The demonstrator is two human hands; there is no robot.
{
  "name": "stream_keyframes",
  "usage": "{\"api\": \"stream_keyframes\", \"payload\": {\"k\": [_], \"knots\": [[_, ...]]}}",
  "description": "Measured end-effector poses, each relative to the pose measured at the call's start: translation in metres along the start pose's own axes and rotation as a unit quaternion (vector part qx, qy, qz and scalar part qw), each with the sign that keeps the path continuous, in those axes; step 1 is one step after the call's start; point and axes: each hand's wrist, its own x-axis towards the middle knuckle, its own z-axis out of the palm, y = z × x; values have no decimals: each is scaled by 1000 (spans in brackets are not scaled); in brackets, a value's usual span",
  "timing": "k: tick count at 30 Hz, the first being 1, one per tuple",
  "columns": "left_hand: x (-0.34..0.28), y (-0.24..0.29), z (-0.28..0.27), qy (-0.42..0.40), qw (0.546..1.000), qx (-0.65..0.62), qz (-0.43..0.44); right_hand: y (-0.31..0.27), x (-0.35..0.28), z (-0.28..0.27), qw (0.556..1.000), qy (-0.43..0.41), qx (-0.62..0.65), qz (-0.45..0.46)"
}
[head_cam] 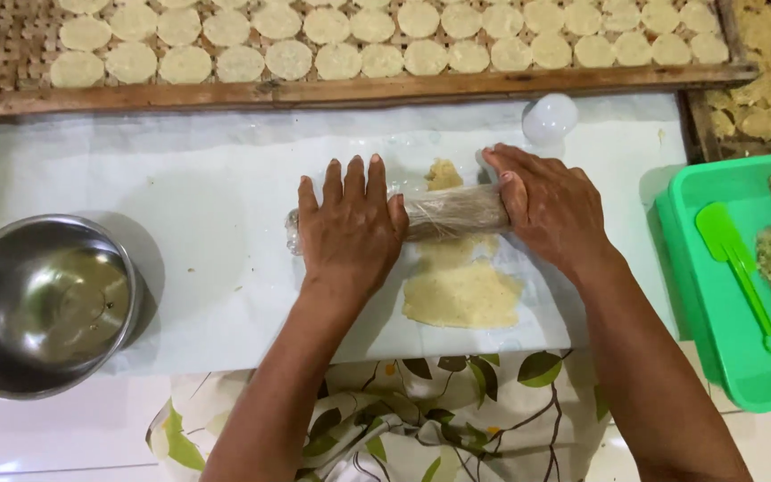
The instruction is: The person flattens dough with a rolling pin and cuts out circular shapes for cookies or crackers.
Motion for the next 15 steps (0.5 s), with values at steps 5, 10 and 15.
{"api": "stream_keyframes", "payload": {"k": [5, 10, 15], "knots": [[-10, 4, -2, -2, 1000, -4, 4, -4, -11, 1, 999, 35, -2, 1], [-25, 3, 8, 40, 999, 12, 14, -14, -22, 0, 996, 81, 30, -5], [-12, -5, 3, -23, 999, -3, 40, 8, -23, 2, 998, 54, 15, -37]]}}
